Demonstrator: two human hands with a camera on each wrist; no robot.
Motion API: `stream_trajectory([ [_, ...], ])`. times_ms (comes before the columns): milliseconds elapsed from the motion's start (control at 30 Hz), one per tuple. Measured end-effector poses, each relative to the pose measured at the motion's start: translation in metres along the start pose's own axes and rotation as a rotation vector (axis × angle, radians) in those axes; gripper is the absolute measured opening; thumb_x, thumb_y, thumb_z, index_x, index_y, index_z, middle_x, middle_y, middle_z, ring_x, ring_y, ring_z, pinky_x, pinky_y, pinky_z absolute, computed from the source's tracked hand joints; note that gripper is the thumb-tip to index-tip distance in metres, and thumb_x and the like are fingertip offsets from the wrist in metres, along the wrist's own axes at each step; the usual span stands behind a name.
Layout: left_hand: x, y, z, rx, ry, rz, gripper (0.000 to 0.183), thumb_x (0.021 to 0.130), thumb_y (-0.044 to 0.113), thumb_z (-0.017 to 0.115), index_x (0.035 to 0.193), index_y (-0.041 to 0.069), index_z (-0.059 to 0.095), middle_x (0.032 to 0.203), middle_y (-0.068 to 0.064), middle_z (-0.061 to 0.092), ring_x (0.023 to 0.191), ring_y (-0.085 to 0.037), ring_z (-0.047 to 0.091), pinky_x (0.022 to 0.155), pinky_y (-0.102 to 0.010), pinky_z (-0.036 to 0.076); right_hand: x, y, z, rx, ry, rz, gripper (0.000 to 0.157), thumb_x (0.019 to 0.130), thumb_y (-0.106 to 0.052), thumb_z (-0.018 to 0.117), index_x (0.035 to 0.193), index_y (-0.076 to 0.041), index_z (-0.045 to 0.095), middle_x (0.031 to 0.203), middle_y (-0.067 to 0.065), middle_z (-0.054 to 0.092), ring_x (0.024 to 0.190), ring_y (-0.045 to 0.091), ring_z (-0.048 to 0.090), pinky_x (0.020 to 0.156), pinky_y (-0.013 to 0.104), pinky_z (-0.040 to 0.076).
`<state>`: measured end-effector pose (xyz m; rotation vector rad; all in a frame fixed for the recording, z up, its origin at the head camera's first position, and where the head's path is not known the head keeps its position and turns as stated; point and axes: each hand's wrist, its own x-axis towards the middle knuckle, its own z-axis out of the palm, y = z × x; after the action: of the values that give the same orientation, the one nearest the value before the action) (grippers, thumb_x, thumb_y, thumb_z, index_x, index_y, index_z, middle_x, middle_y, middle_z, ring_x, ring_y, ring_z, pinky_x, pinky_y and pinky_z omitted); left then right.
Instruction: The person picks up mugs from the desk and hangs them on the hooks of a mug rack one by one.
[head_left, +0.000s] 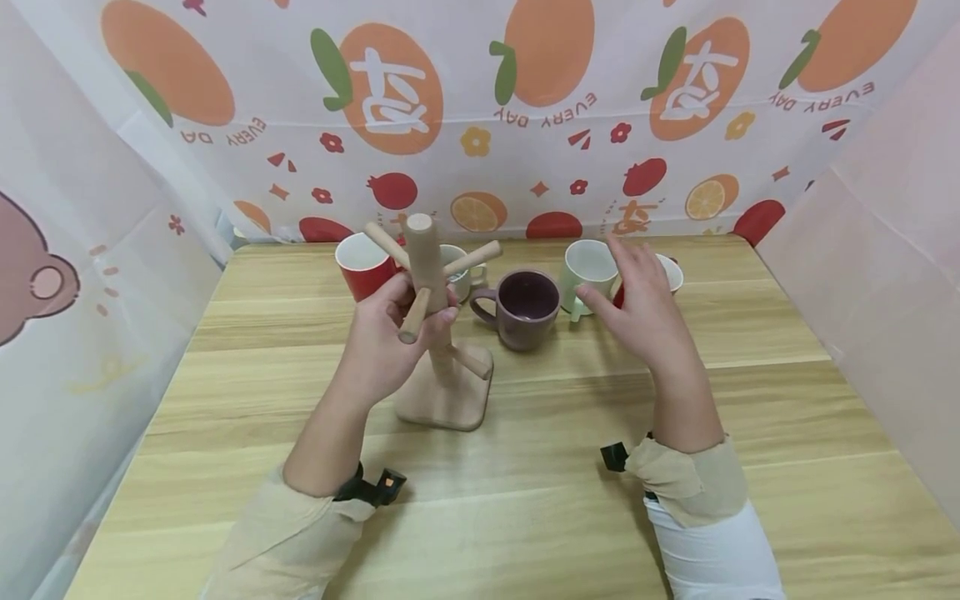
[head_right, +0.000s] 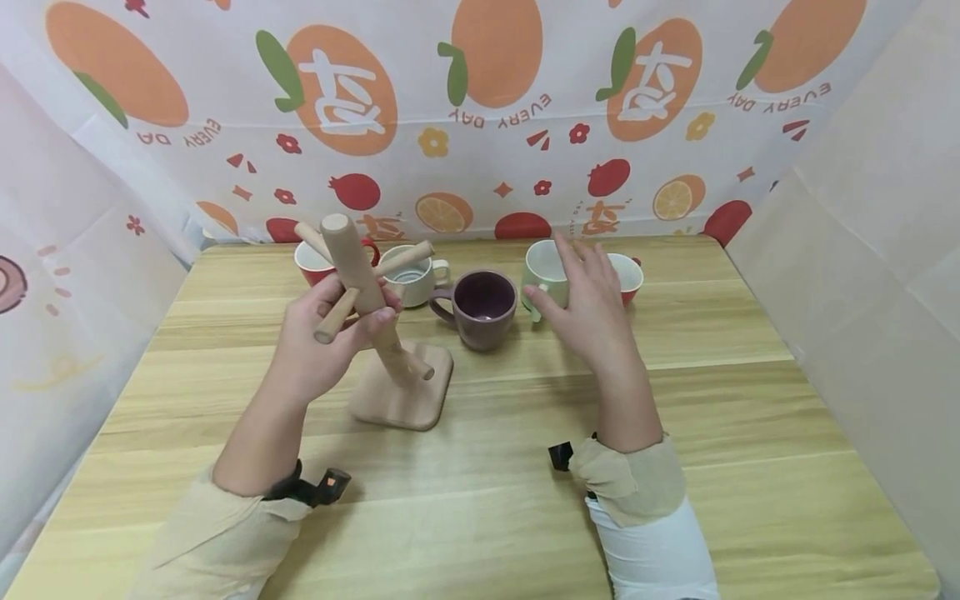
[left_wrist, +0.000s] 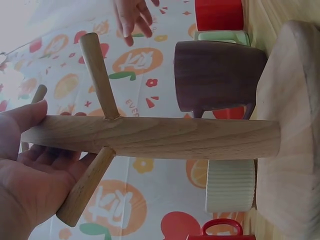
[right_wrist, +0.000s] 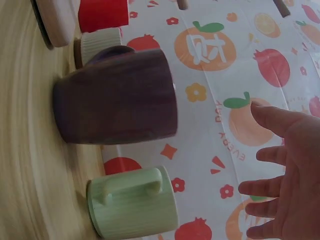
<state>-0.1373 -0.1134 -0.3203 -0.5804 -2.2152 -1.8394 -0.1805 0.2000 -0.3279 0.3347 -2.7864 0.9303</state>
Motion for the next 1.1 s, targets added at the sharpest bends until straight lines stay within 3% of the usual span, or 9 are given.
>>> stream_trajectory([
  [133,0.002,0.001,0.001,-0.026,-0.053,-0.05,0.034,0.088,-0.002,0.068,0.12,-0.003,0.055,0.104,-0.012,0.064,0.095,-0.02,0.061,0.085,-0.028,0.054,-0.001,-0.005,0.007,0.004,-0.014,0.012,0.078,0.09,-0.05,0.065,0.155,-0.023,0.03,0.149,0.015,0.039,0.136,0.036,0.03,0.104,0.058,0.038],
  [300,0.009,-0.001,0.005,-0.011,-0.091,-0.098,0.031,0.093,0.002,0.063,0.121,0.0,0.051,0.113,-0.018,0.058,0.101,-0.023,0.057,0.088,-0.037,0.051,-0.001,-0.012,0.017,-0.017,-0.029,-0.02,0.079,0.088,-0.05,0.068,0.154,-0.023,0.034,0.151,0.011,0.038,0.14,0.035,0.03,0.107,0.058,0.037],
  [400,0.012,-0.003,0.009,0.002,-0.086,-0.124,0.025,0.095,0.006,0.06,0.116,0.001,0.049,0.111,-0.017,0.055,0.097,-0.025,0.056,0.084,-0.039,0.05,0.001,-0.016,0.024,-0.036,-0.042,-0.05,0.079,0.087,-0.05,0.069,0.153,-0.022,0.035,0.151,0.01,0.039,0.14,0.033,0.031,0.11,0.055,0.036],
  [700,0.01,-0.008,0.018,0.074,0.006,-0.089,0.027,0.095,0.029,0.064,0.103,0.006,0.051,0.087,-0.008,0.049,0.082,-0.02,0.05,0.07,-0.035,0.043,0.016,-0.032,0.05,-0.147,-0.138,-0.148,0.083,0.081,-0.055,0.074,0.15,-0.022,0.041,0.151,0.013,0.039,0.138,0.035,0.033,0.105,0.057,0.041],
  [967,0.012,-0.011,0.016,0.113,-0.006,-0.095,0.032,0.096,0.039,0.061,0.097,0.009,0.051,0.08,-0.009,0.048,0.075,-0.022,0.048,0.065,-0.036,0.042,0.041,-0.045,0.074,-0.369,-0.281,-0.178,0.086,0.078,-0.062,0.072,0.15,-0.029,0.04,0.153,0.013,0.035,0.139,0.036,0.032,0.103,0.06,0.04],
  [1100,0.016,-0.012,0.018,0.104,-0.032,-0.023,0.034,0.096,0.039,0.061,0.086,0.008,0.053,0.072,-0.008,0.05,0.068,-0.022,0.049,0.06,-0.034,0.042,0.049,-0.049,0.084,-0.407,-0.363,-0.127,0.088,0.078,-0.064,0.071,0.151,-0.031,0.036,0.154,0.012,0.031,0.137,0.039,0.032,0.099,0.062,0.042],
])
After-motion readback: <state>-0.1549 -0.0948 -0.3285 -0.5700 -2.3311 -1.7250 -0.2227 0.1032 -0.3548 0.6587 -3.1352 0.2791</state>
